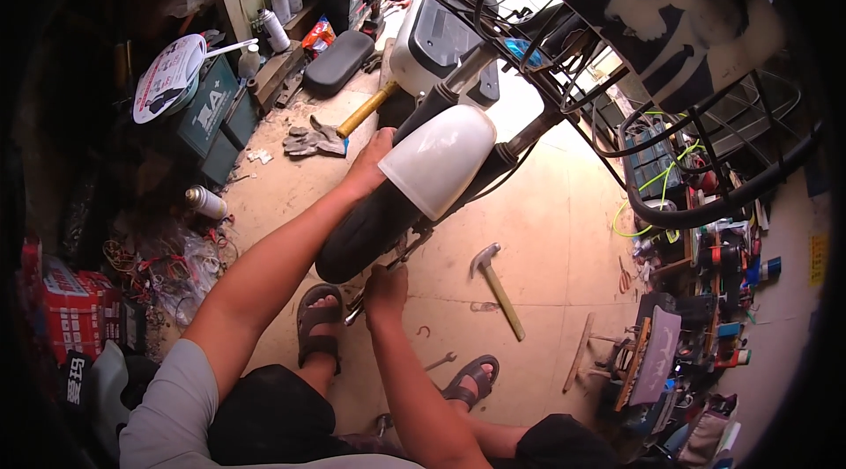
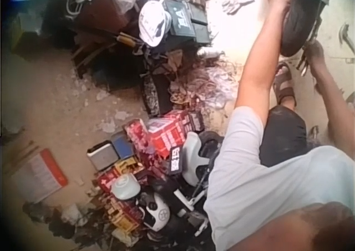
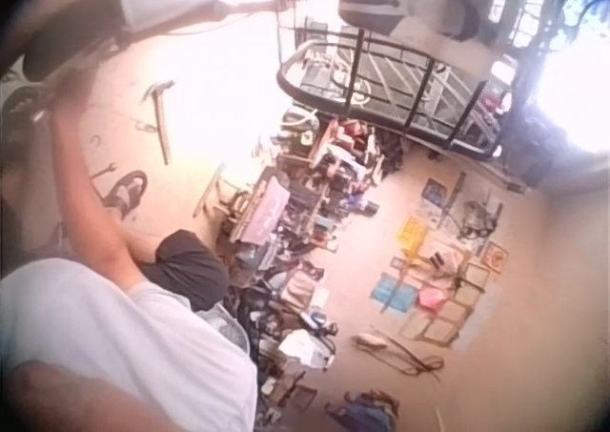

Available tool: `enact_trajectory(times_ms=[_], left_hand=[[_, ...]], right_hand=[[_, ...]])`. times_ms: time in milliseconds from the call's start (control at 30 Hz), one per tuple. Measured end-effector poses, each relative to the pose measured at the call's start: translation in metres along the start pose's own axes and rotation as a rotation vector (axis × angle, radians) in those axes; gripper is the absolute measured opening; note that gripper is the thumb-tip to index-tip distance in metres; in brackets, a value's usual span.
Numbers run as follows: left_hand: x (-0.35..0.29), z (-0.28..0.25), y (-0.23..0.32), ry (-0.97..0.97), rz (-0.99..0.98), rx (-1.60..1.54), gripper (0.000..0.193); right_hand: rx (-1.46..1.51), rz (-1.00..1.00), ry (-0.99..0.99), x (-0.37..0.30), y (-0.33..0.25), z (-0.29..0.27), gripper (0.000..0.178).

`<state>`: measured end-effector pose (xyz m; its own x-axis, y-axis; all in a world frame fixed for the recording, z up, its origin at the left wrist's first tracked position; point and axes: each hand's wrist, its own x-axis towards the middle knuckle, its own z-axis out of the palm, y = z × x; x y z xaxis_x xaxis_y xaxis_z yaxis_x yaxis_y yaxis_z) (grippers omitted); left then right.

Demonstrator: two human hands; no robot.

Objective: The person tightens the front wheel of an electric scooter using a wrench, then wheels the scooter out of the workshop and parks it outside.

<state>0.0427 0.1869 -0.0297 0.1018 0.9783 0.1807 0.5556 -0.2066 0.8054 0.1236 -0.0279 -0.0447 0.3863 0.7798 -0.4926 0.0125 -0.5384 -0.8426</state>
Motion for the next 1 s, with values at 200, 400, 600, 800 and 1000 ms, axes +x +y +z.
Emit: enact_trajectory(times_ms=[200, 400, 600, 800, 1000], left_hand=[[-0.002, -0.002, 0.005, -0.020, -0.064, -0.018, 0.051], [-0.007, -0.003, 0.017, -0.002, -0.059, -0.013, 0.051], [-0.013, -0.010, 0.019, 0.004, -0.055, 0.008, 0.045], [-0.013, -0.006, 0.016, 0.045, -0.031, 0.023, 0.039], [-0.011, -0.004, 0.018, 0.043, -0.047, 0.032, 0.039]], right_hand=[[0.052, 0.078, -0.038, -0.001, -0.004, -0.006, 0.016], [0.052, 0.133, -0.138, -0.006, -0.030, -0.026, 0.022], [-0.203, 0.151, -0.359, -0.017, -0.071, -0.050, 0.027], [0.004, 0.500, -0.472, 0.003, -0.090, -0.074, 0.025], [-0.089, 0.556, -0.520, 0.020, -0.104, -0.086, 0.025]])
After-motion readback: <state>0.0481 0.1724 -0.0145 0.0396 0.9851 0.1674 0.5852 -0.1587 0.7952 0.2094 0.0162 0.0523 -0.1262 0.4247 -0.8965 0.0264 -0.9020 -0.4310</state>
